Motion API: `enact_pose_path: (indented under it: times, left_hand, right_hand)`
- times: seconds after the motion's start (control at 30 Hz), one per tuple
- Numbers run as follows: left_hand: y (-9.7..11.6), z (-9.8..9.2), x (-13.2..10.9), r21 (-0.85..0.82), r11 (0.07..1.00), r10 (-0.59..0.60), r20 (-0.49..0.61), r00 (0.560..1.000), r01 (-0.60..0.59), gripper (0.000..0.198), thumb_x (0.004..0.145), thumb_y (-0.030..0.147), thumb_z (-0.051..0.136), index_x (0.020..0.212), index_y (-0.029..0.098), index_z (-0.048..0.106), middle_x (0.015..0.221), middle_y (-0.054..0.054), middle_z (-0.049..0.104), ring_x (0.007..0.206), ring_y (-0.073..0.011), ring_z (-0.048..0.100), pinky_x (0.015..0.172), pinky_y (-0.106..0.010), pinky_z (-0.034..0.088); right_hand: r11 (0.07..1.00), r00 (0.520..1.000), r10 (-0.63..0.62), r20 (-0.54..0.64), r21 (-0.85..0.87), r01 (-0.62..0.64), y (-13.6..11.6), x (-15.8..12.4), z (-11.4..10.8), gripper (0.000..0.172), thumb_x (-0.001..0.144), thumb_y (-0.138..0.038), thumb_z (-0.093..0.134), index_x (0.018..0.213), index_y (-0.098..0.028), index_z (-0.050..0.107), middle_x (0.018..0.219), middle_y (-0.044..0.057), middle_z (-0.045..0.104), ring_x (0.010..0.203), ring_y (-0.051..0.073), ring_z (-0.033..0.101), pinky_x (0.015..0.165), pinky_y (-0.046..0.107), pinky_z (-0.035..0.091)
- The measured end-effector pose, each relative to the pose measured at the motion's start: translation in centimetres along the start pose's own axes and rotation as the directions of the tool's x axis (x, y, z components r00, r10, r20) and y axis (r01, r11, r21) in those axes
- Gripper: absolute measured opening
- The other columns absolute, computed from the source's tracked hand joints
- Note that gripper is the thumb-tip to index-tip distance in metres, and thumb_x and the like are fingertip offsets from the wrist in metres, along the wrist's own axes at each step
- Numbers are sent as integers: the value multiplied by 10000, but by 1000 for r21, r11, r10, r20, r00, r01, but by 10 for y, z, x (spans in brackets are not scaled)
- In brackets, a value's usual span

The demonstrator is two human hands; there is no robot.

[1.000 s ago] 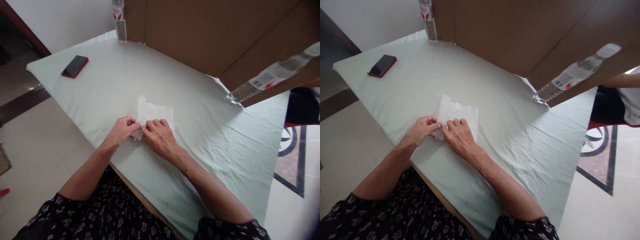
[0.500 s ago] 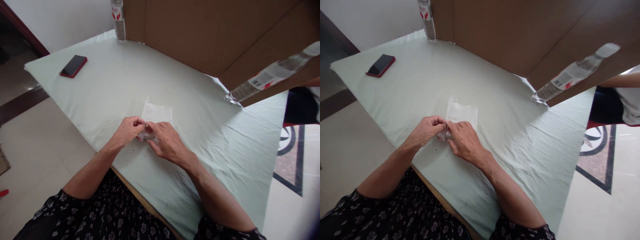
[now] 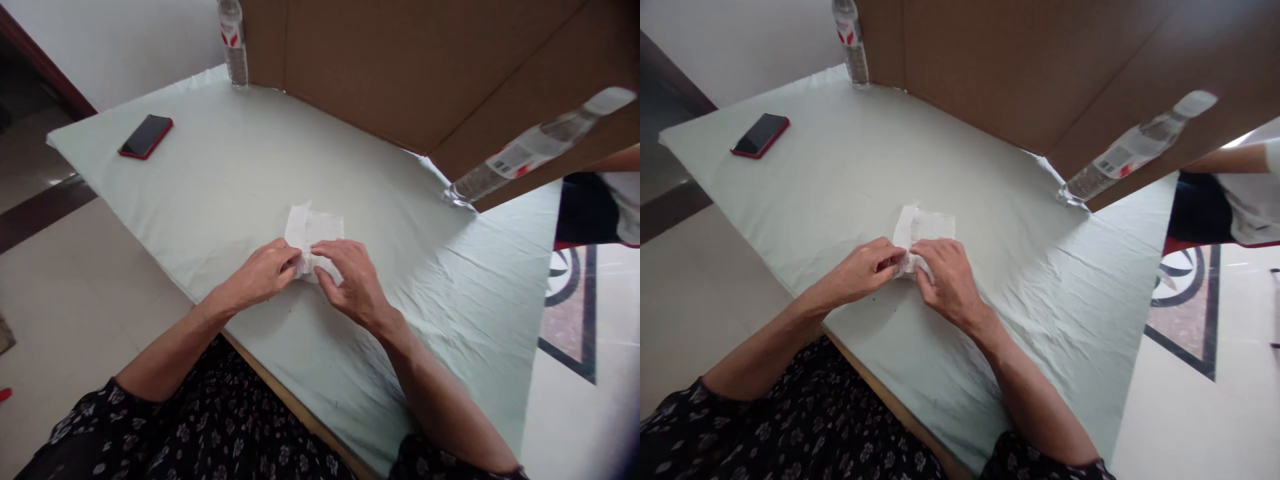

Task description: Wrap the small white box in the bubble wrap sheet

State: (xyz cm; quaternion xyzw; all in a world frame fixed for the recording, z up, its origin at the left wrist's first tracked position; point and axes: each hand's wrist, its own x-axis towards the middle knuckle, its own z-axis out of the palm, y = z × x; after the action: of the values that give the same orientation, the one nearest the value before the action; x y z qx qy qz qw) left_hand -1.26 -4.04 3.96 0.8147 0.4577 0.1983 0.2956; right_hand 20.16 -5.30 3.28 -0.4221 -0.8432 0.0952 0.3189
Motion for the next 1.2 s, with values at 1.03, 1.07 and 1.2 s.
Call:
enact_pose_path:
  times: [1.03,1.07,1.2]
  left_hand:
    - [-1,24,9,341,927,197,-93,976,-155,146,934,141,503,926,154,647,993,-99,666,971,-222,627,755,-305,529]
    - [-2,24,9,332,931,193,-94,977,-151,147,939,143,502,927,156,648,981,-96,661,965,-217,627,758,-302,532]
    - [-3,27,10,267,954,172,-113,979,-137,145,934,138,508,955,162,650,986,-92,661,963,-212,631,790,-311,545]
  right_hand:
    - [446,667,730,150,634,-631,-5,3,24,864,799,-443,732,1523,-245,304,719,-56,598,568,166,586,494,323,533]
    - [441,672,724,157,644,-625,-7,5,25,879,801,-446,731,1533,-241,290,722,-58,596,557,159,581,479,314,528]
    - [407,679,707,197,672,-619,-14,14,29,960,784,-461,739,1563,-203,240,764,-48,627,539,139,582,437,278,501]
